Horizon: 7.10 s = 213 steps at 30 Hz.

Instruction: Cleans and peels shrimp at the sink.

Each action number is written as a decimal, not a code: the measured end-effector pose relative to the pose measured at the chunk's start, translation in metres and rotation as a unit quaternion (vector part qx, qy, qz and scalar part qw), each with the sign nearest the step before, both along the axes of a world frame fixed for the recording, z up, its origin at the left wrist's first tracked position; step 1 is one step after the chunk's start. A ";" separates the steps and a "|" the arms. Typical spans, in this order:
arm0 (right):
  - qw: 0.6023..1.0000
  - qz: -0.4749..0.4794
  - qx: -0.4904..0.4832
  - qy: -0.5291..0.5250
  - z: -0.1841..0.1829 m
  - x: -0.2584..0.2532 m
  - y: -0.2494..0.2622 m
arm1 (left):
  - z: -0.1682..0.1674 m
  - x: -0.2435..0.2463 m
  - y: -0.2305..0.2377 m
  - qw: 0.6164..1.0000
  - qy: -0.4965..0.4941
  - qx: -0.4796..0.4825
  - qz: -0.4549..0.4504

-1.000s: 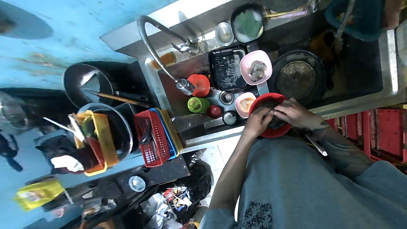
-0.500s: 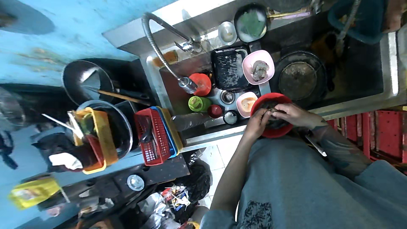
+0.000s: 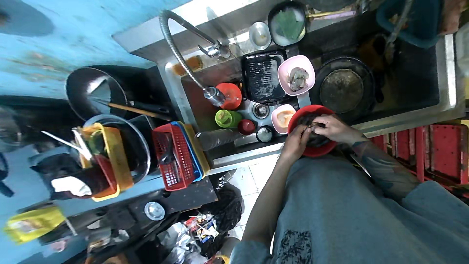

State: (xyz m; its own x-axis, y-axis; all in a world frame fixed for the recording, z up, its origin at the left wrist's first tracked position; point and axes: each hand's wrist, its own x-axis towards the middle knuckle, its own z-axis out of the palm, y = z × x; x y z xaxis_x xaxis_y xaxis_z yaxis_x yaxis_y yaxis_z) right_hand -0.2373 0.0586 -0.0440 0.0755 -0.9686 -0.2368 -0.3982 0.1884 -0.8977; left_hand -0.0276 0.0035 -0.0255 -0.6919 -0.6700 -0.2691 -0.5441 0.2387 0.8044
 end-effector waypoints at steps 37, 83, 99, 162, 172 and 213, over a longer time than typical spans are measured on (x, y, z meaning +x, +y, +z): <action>0.892 -0.411 0.087 -0.166 -0.069 -0.245 -0.024 | -0.044 -0.313 -0.084 0.982 0.034 0.164 -0.083; 0.894 -0.440 -0.059 -0.055 -0.056 -0.230 -0.007 | -0.069 -0.326 -0.089 0.964 0.224 0.143 0.006; 0.885 -0.462 -0.057 0.013 -0.050 -0.226 -0.008 | -0.067 -0.322 -0.090 0.969 0.214 0.120 -0.012; 0.876 -0.446 -0.114 -0.148 -0.045 -0.221 -0.019 | -0.076 -0.313 -0.095 0.923 0.246 0.294 0.029; 0.862 -0.476 -0.103 -0.142 -0.046 -0.224 -0.013 | -0.067 -0.310 -0.095 0.912 0.233 0.326 0.081; 0.862 -0.450 0.041 -0.230 -0.075 -0.198 -0.053 | 0.017 -0.138 -0.176 0.991 -0.110 -0.037 0.066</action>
